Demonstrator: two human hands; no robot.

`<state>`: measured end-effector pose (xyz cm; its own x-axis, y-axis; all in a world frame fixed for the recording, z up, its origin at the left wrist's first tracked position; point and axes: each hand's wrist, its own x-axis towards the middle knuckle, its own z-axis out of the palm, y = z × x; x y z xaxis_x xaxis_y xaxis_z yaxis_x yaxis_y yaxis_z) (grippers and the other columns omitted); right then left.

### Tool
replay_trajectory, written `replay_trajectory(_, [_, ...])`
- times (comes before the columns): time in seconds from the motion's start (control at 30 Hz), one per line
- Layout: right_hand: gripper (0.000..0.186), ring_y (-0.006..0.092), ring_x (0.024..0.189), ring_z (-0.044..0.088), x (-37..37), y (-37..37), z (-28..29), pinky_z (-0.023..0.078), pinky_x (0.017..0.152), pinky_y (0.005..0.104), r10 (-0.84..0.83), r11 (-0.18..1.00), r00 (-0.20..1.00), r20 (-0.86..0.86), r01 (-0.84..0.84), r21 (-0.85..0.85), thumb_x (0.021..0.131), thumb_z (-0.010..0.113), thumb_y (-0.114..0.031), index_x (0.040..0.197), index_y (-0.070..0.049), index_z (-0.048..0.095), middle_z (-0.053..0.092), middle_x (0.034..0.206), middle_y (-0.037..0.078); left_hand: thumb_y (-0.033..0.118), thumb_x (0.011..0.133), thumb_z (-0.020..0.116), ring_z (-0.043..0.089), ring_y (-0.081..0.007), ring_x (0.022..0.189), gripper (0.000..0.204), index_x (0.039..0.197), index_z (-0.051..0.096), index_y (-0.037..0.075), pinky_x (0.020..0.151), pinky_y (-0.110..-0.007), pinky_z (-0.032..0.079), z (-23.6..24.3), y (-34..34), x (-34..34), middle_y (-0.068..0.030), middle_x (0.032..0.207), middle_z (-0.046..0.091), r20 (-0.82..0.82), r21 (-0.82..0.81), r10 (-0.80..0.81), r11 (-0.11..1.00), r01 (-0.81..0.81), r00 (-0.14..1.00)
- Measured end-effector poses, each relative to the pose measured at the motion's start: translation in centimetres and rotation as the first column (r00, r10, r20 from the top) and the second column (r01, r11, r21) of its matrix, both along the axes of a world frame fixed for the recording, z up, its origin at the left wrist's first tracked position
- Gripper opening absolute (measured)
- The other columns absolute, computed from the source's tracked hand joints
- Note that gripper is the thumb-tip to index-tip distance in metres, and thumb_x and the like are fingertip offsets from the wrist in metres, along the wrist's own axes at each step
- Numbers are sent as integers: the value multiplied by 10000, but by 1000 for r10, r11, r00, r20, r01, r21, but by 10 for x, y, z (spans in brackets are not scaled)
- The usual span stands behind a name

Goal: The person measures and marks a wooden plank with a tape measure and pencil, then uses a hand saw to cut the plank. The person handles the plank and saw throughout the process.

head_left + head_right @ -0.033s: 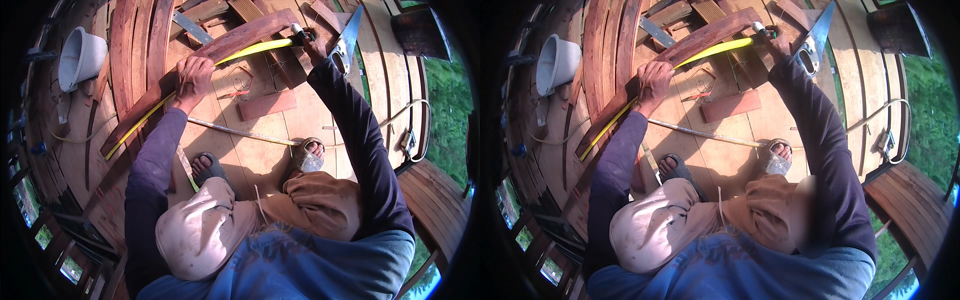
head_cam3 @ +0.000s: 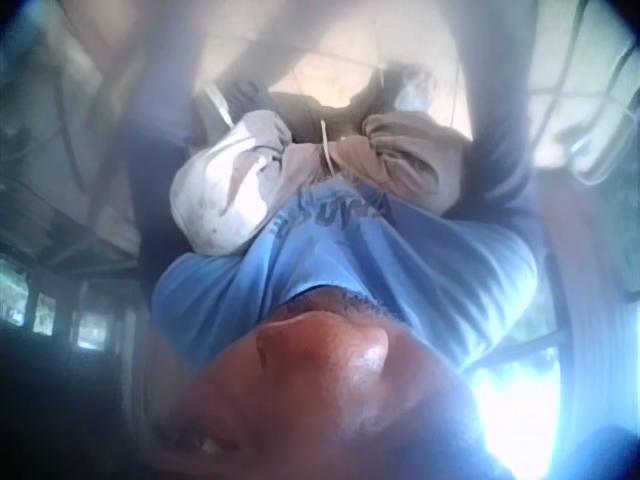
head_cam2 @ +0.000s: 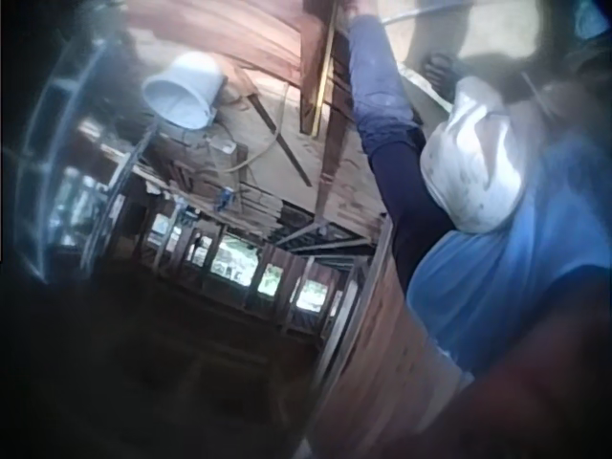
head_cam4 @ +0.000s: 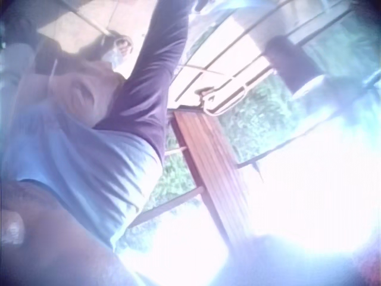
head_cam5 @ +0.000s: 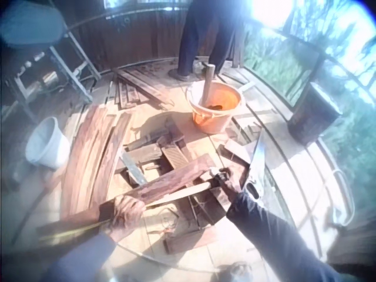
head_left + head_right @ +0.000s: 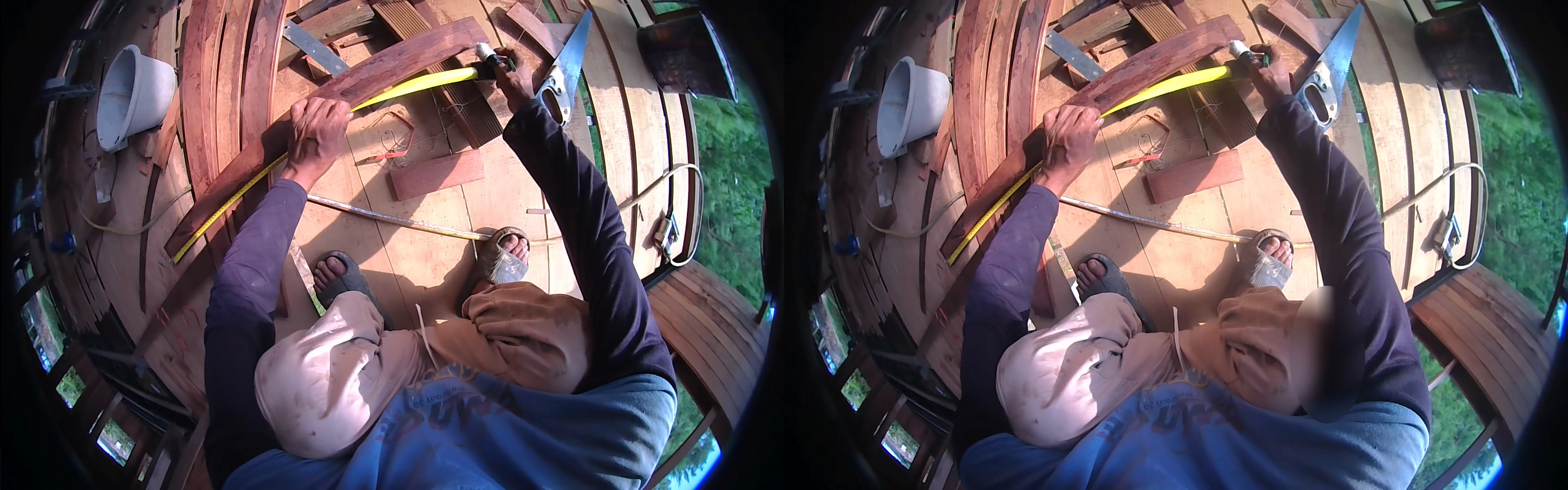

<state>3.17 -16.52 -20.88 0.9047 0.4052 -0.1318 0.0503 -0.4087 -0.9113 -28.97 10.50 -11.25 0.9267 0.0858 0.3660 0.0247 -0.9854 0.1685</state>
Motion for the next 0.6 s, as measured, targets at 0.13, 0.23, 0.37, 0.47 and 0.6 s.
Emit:
replay_trajectory(0.13, [350,211,984,674,-10,-15,10,517,871,324,96,962,980,173,-136,236,860,653,-217,1158,-33,638,697,1044,121,112,934,644,639,-294,734,120,988,537,107,742,-415,410,5,-5,-7,-84,789,641,14,-123,-84,989,85,996])
replay_trajectory(0.23, [362,425,1031,662,-24,-21,26,522,891,455,256,966,874,413,-243,-86,835,607,-239,1149,-61,638,690,1084,224,94,941,638,635,-341,749,105,951,534,80,727,-431,423,13,-14,-12,-118,782,640,34,-264,-96,959,102,995])
replay_trajectory(0.37, [430,468,991,634,-65,-5,52,505,857,525,425,902,827,369,-350,-254,833,608,-348,1180,-94,628,669,1063,244,125,954,629,617,-385,734,103,955,537,78,711,-458,440,26,-23,-18,-148,806,638,-109,-307,-131,947,92,985])
replay_trajectory(0.47, [436,457,964,642,-118,8,62,505,830,526,498,865,746,441,-457,-204,838,630,-342,1190,-85,621,670,1030,244,141,952,632,609,-389,723,109,977,553,71,703,-463,442,32,-37,-29,-145,808,638,-177,-354,-139,933,69,974])
replay_trajectory(0.6, [436,429,806,658,-176,24,56,518,732,526,695,718,663,279,-612,-333,815,679,-340,1167,-89,633,684,896,199,180,928,670,638,-354,807,181,1017,572,57,734,-451,449,30,-56,-44,-129,908,657,-196,-387,-194,916,106,961])
